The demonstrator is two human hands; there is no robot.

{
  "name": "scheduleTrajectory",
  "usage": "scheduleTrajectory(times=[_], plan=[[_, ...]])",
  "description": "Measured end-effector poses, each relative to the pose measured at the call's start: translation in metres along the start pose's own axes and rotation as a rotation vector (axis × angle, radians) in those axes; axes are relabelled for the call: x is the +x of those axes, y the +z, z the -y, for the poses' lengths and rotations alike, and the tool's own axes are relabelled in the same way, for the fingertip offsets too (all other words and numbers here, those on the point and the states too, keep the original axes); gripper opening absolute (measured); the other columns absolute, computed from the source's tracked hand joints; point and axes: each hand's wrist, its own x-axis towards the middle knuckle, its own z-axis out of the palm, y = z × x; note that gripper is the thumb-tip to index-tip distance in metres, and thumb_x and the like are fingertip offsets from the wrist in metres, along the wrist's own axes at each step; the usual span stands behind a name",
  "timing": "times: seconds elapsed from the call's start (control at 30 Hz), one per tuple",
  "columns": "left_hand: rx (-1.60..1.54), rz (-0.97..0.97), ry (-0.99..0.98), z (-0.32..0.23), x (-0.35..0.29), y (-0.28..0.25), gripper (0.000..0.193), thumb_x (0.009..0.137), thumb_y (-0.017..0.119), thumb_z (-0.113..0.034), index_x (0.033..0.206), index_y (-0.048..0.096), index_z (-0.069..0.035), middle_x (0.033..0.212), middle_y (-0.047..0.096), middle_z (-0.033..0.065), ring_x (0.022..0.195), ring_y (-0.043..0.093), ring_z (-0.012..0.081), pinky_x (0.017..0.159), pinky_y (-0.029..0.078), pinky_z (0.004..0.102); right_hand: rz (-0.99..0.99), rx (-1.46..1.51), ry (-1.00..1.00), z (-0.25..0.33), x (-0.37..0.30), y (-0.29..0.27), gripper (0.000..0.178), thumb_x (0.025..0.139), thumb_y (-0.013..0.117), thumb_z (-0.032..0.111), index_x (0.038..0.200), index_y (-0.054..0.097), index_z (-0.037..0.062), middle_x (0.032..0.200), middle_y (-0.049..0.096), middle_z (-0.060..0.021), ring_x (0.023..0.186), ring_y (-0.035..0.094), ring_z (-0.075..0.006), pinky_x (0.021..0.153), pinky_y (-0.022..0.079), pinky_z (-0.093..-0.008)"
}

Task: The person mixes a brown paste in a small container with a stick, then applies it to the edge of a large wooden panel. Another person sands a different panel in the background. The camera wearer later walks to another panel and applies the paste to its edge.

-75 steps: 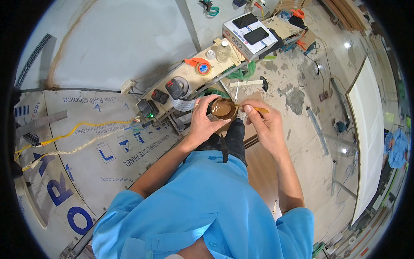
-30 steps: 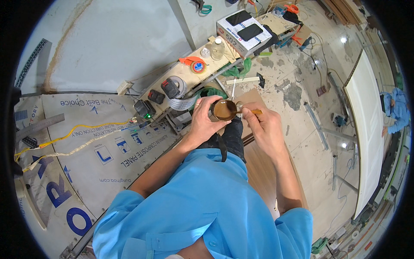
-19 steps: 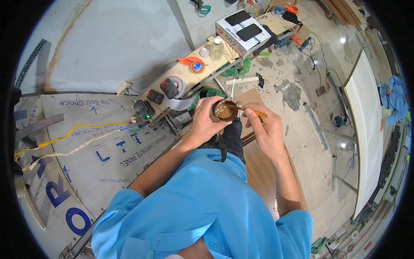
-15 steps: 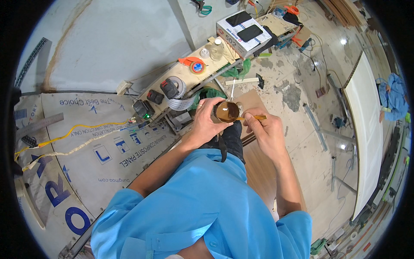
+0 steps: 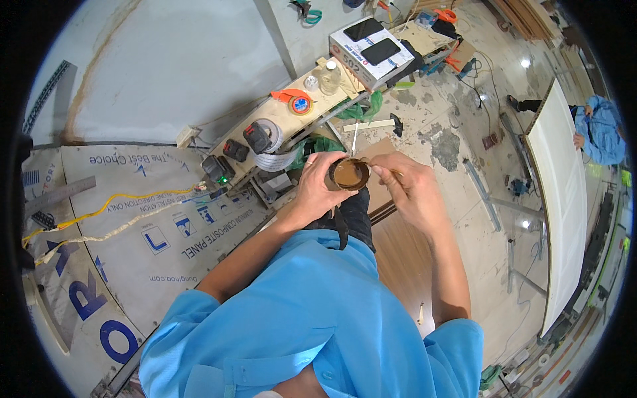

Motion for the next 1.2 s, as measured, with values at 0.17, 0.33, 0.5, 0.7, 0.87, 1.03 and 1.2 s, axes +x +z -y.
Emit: scheduleTrajectory(times=[0.17, 0.33, 0.5, 0.7, 0.87, 1.03, 1.2], plan=[[0.003, -0.014, -0.017, 0.0, -0.004, 0.003, 0.073, 0.066, 0.095, -0.017, 0.131, 0.063, -0.008, 0.123, 0.069, 0.0118, 0.12, 0.061, 0.0344, 0.105, 0.046, 0.0464, 0.1, 0.068, 0.216, -0.005, -0.014, -0.003, 0.022, 0.107, 0.066, 0.018, 0.111, 0.073, -0.0018, 0.083, 0.069, -0.0098, 0.071, 0.069, -0.018, 0.067, 0.056, -0.0319], [-0.014, -0.002, -0.026, 0.001, -0.006, 0.006, 0.074, 0.065, 0.095, -0.016, 0.131, 0.063, -0.008, 0.124, 0.069, 0.0114, 0.119, 0.061, 0.0348, 0.104, 0.047, 0.0464, 0.064, 0.357, 0.235, -0.008, -0.018, 0.02, 0.026, 0.11, 0.063, 0.021, 0.108, 0.072, -0.0033, 0.086, 0.07, -0.0072, 0.073, 0.067, -0.0144, 0.067, 0.055, -0.0296], [-0.006, 0.008, 0.005, 0.002, -0.005, 0.007, 0.074, 0.065, 0.095, -0.016, 0.132, 0.063, -0.008, 0.123, 0.069, 0.0114, 0.119, 0.061, 0.0348, 0.104, 0.047, 0.0462, -0.054, 0.01, 0.023, -0.008, -0.009, 0.011, 0.024, 0.11, 0.062, 0.019, 0.108, 0.072, -0.0038, 0.088, 0.071, -0.0076, 0.073, 0.067, -0.013, 0.066, 0.054, -0.0286], [-0.012, -0.011, 0.002, 0.002, -0.008, 0.008, 0.074, 0.065, 0.095, -0.015, 0.131, 0.063, -0.008, 0.122, 0.07, 0.0112, 0.118, 0.062, 0.0343, 0.105, 0.046, 0.0458, 0.109, 0.213, 0.293, -0.001, -0.021, 0.008, 0.026, 0.111, 0.06, 0.019, 0.108, 0.071, -0.0041, 0.09, 0.07, -0.0081, 0.075, 0.068, -0.0131, 0.067, 0.054, -0.0291], [-0.02, 0.01, -0.004, 0.003, -0.007, 0.006, 0.074, 0.064, 0.095, -0.013, 0.131, 0.063, -0.008, 0.123, 0.07, 0.0113, 0.119, 0.062, 0.0339, 0.106, 0.046, 0.0459, -0.093, 0.255, 0.112, -0.006, -0.019, 0.023, 0.022, 0.11, 0.062, 0.017, 0.109, 0.073, -0.0017, 0.085, 0.071, -0.0091, 0.073, 0.069, -0.0155, 0.065, 0.055, -0.0305], [-0.02, -0.006, -0.015, 0.002, -0.007, 0.001, 0.076, 0.064, 0.096, -0.013, 0.132, 0.063, -0.008, 0.125, 0.069, 0.0116, 0.12, 0.061, 0.0351, 0.105, 0.046, 0.0466, 0.063, 0.154, 0.353, -0.009, -0.026, 0.014, 0.022, 0.111, 0.06, 0.017, 0.109, 0.073, -0.0013, 0.089, 0.071, -0.0102, 0.077, 0.069, -0.0141, 0.067, 0.055, -0.0301], [-0.031, -0.011, -0.009, 0.002, -0.006, 0.0, 0.076, 0.065, 0.097, -0.014, 0.133, 0.063, -0.008, 0.127, 0.069, 0.0118, 0.121, 0.061, 0.0358, 0.106, 0.046, 0.0471, -0.116, 0.318, 0.192, -0.017, -0.03, 0.027, 0.027, 0.111, 0.061, 0.022, 0.11, 0.072, -0.0026, 0.092, 0.071, -0.0074, 0.079, 0.068, -0.014, 0.07, 0.054, -0.0293]])
